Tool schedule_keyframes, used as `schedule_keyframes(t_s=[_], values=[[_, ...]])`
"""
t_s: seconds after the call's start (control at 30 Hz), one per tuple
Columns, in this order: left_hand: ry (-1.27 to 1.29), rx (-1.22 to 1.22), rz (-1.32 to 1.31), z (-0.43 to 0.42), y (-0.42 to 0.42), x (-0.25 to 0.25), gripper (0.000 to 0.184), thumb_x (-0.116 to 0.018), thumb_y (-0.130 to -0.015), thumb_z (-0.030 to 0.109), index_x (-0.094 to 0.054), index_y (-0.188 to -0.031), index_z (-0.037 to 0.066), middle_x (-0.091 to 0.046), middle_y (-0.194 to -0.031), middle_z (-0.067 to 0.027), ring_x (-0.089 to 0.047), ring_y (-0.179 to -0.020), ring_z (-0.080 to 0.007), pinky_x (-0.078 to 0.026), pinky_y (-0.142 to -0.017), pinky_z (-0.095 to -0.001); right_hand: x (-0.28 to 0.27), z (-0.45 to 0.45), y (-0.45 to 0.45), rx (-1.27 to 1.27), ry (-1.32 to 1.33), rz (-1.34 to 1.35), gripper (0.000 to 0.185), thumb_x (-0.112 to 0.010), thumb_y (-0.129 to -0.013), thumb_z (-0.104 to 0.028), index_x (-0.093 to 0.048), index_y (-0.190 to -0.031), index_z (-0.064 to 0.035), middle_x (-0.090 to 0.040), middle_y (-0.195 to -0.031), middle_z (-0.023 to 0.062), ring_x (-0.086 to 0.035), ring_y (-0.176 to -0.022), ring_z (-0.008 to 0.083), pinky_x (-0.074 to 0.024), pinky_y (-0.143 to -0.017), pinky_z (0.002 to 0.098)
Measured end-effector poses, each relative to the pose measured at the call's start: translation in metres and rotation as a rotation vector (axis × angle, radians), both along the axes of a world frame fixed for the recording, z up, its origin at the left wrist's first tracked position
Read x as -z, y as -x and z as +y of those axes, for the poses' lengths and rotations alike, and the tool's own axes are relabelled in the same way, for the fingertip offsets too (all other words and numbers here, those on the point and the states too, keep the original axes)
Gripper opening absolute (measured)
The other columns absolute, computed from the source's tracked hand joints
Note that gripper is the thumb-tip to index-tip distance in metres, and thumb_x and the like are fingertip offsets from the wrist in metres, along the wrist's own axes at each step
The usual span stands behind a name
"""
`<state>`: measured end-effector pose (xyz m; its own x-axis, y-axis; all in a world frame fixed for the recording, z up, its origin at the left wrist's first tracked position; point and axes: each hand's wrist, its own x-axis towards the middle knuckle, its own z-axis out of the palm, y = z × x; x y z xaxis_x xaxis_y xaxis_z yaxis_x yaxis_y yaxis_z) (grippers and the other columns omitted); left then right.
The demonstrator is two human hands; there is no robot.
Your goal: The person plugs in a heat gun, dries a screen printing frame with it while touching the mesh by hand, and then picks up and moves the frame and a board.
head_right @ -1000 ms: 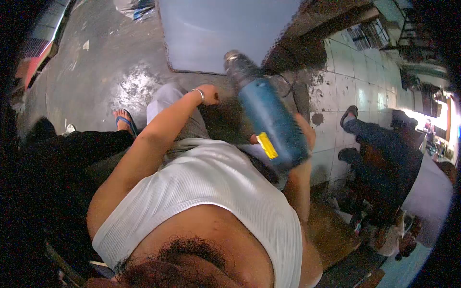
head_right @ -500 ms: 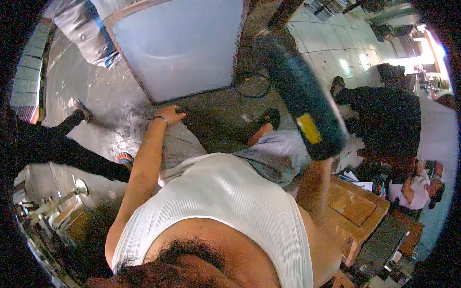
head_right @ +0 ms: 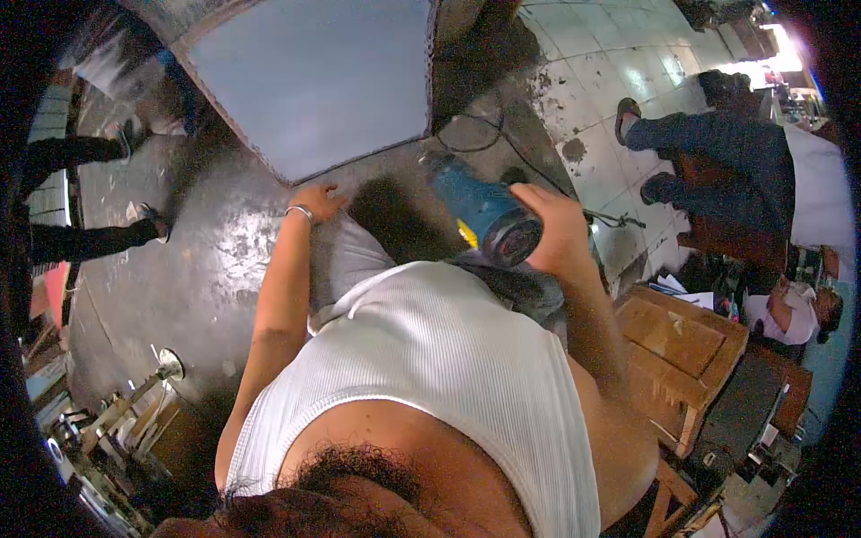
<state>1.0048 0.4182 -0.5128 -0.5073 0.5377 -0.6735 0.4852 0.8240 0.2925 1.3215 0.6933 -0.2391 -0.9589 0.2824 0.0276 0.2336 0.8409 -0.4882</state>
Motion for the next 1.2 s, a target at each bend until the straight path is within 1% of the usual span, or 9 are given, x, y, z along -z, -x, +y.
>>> schedule_keyframes(t_s=[0.23,0.43,0.53,0.57,0.73,0.87,1.03,1.17,1.2], values=[[0.075,-0.008,-0.012,-0.006,-0.009,-0.034,0.048,-0.060,-0.087,0.051,-0.072,-0.123,0.021,-0.067,-0.130,-0.0080,-0.063,-0.121,-0.0310,-0.046,-0.106,-0.0456,0.002,-0.051,0.042,-0.303,0.064,0.051,0.059,-0.077,-0.067,-0.035,-0.061,-0.116,-0.0057,-0.067,-0.105,0.0162,-0.066,-0.096,0.0382,-0.0520,-0.084,0.0435],[0.103,-0.057,0.068,-0.016,-0.019,-0.076,0.044,-0.057,-0.088,0.045,-0.072,-0.123,0.022,-0.068,-0.129,-0.0083,-0.063,-0.120,-0.0321,-0.048,-0.103,-0.0453,-0.020,-0.064,0.064,-0.414,0.111,0.035,0.060,-0.077,-0.066,-0.036,-0.063,-0.115,-0.0036,-0.068,-0.107,0.0161,-0.067,-0.098,0.0380,-0.0518,-0.086,0.0440],[-0.021,-0.099,-0.012,-0.023,-0.011,-0.038,0.054,-0.065,-0.083,0.051,-0.072,-0.122,0.014,-0.068,-0.125,-0.0168,-0.062,-0.119,-0.0361,-0.049,-0.100,-0.0466,-0.040,-0.051,0.060,-0.353,0.163,0.201,0.056,-0.078,-0.067,-0.037,-0.065,-0.107,-0.0008,-0.068,-0.099,0.0178,-0.068,-0.091,0.0388,-0.0532,-0.082,0.0439],[-0.023,-0.090,-0.006,-0.024,-0.009,-0.035,0.055,-0.064,-0.083,0.051,-0.071,-0.123,0.015,-0.068,-0.126,-0.0160,-0.062,-0.120,-0.0360,-0.049,-0.101,-0.0464,-0.046,-0.048,0.058,-0.326,0.100,0.361,0.051,-0.079,-0.070,-0.039,-0.066,-0.101,0.0005,-0.069,-0.094,0.0178,-0.070,-0.086,0.0359,-0.0545,-0.077,0.0421],[-0.038,-0.087,0.034,-0.025,-0.006,-0.016,0.057,-0.061,-0.086,0.057,-0.070,-0.127,0.018,-0.067,-0.129,-0.0140,-0.061,-0.121,-0.0356,-0.047,-0.104,-0.0445,-0.064,0.007,0.029,-0.039,-0.020,0.519,0.046,-0.080,-0.072,-0.030,-0.066,-0.104,-0.0010,-0.070,-0.096,0.0158,-0.070,-0.086,0.0319,-0.0547,-0.077,0.0389],[0.027,-0.071,-0.015,-0.015,-0.010,-0.040,0.060,-0.056,-0.090,0.057,-0.063,-0.136,0.018,-0.062,-0.138,-0.0074,-0.057,-0.129,-0.0285,-0.043,-0.109,-0.0447,-0.081,0.035,0.014,0.157,-0.202,0.643,0.044,-0.080,-0.071,-0.024,-0.067,-0.107,-0.0024,-0.070,-0.098,0.0151,-0.070,-0.087,0.0301,-0.0547,-0.078,0.0373],[-0.040,-0.094,0.015,-0.020,-0.005,-0.014,0.062,-0.058,-0.089,0.058,-0.064,-0.135,0.017,-0.063,-0.137,-0.0095,-0.058,-0.129,-0.0288,-0.043,-0.108,-0.0437,-0.085,0.019,0.013,0.120,-0.246,0.505,0.043,-0.081,-0.070,-0.015,-0.068,-0.110,-0.0042,-0.071,-0.100,0.0143,-0.071,-0.088,0.0277,-0.0547,-0.079,0.0352],[-0.029,-0.090,0.008,-0.018,-0.002,-0.019,0.060,-0.058,-0.089,0.057,-0.066,-0.133,0.017,-0.065,-0.134,-0.0104,-0.059,-0.127,-0.0303,-0.044,-0.107,-0.0428,-0.072,0.000,0.013,0.036,0.071,0.157,0.059,-0.083,-0.066,-0.019,-0.067,-0.120,-0.0042,-0.070,-0.111,0.0198,-0.070,-0.100,0.0343,-0.0532,-0.089,0.0362],[-0.030,-0.092,0.019,-0.020,-0.003,-0.019,0.059,-0.058,-0.089,0.057,-0.066,-0.132,0.018,-0.065,-0.133,-0.0106,-0.059,-0.126,-0.0306,-0.045,-0.107,-0.0424,-0.063,0.000,0.009,-0.009,0.007,0.166,0.061,-0.084,-0.065,-0.021,-0.066,-0.120,-0.0039,-0.070,-0.113,0.0204,-0.070,-0.102,0.0347,-0.0527,-0.091,0.0365]])
